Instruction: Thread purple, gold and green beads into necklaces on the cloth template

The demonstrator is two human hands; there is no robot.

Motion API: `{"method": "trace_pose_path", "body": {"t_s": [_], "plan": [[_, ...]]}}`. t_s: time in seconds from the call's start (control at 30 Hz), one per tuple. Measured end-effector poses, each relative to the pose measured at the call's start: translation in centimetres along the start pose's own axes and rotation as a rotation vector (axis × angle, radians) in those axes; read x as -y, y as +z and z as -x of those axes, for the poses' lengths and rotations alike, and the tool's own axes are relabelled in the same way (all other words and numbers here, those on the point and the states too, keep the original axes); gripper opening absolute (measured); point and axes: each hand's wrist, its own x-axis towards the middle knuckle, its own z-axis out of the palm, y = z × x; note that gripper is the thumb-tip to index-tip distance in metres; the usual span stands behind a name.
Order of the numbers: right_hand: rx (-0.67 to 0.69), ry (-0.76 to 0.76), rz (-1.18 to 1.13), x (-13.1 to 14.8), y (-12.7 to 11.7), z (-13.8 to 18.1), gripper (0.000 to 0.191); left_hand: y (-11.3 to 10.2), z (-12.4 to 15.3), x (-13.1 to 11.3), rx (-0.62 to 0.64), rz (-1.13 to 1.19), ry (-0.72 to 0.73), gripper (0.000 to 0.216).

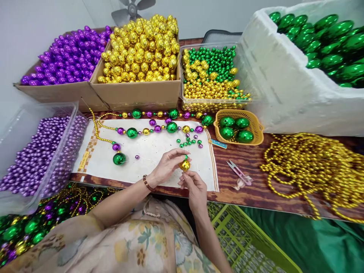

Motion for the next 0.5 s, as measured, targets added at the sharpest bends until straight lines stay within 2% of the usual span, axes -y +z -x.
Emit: {"method": "trace_pose_path", "body": {"t_s": [0.1, 0.2, 0.27, 0.33, 0.4, 0.5], "plan": [[0.010, -0.019, -0.020, -0.6, 0.3, -0.5, 0.032, -0.4, 0.3, 0.3, 0.006, -0.128, 0.052, 0.031], [0.007, -0.047, -0.023, -1.2, -0.5, -0.7, 0.030, -1.9, 0.0, 0.0, 0.021, -0.295, 0.126, 0.031], [-0.024, -0.065, -0.037, -1.4, -1.5, -0.8, 0.029, -3.4, -0.8, -0.4, -0.029, -0.421, 0.179, 0.025], [-0.079, -0.078, -0.045, -1.3, -2.5, -0.7, 0.029, -4.8, -2.0, -0.9, -0.143, -0.585, 0.230, 0.018], [-0.128, -0.089, -0.031, -1.2, -3.4, -0.5, 0.030, -5.4, -3.3, -1.1, -0.217, -0.775, 0.275, 0.012], [-0.143, -0.100, -0.001, -0.9, -4.0, -0.3, 0.030, -4.9, -4.8, -1.2, -0.179, -0.947, 0.343, 0.013]]}}
